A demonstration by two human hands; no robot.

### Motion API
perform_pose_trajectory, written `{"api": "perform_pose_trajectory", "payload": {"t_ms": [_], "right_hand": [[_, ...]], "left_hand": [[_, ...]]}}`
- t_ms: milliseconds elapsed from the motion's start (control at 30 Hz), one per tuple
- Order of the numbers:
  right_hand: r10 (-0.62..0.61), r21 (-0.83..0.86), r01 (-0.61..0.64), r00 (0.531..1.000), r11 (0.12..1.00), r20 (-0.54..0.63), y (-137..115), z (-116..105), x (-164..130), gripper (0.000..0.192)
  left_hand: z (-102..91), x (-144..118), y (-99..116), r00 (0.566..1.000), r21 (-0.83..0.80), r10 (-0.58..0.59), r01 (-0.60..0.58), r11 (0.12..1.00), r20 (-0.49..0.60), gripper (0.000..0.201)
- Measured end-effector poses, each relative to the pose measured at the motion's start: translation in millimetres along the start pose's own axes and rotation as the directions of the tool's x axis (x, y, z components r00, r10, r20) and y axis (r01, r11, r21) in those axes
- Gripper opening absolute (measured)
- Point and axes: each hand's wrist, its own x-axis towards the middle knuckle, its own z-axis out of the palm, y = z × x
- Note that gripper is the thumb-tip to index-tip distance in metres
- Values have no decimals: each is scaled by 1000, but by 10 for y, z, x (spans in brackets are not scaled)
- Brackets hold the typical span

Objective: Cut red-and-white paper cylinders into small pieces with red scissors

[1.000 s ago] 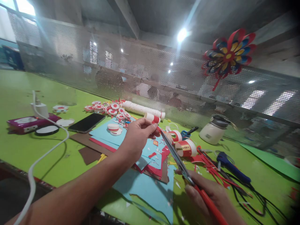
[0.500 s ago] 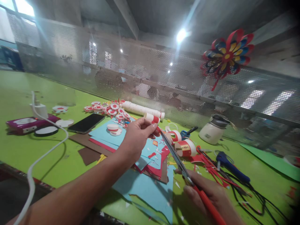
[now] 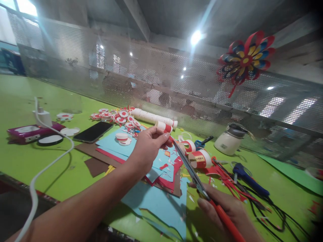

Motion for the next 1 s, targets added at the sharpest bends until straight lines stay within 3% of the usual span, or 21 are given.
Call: {"api": "perform_pose_trajectory", "payload": {"t_ms": [567, 1000], "right_hand": [[62, -15, -63, 996, 998, -56, -51, 52, 1, 32], [102, -15, -102, 995, 995, -10, -41, 82, 15, 36]], "left_hand": [[3, 1, -8, 1000, -9, -10, 10, 1000, 14, 14], [14, -8, 3, 1000, -14, -23, 23, 1000, -5, 14]]}}
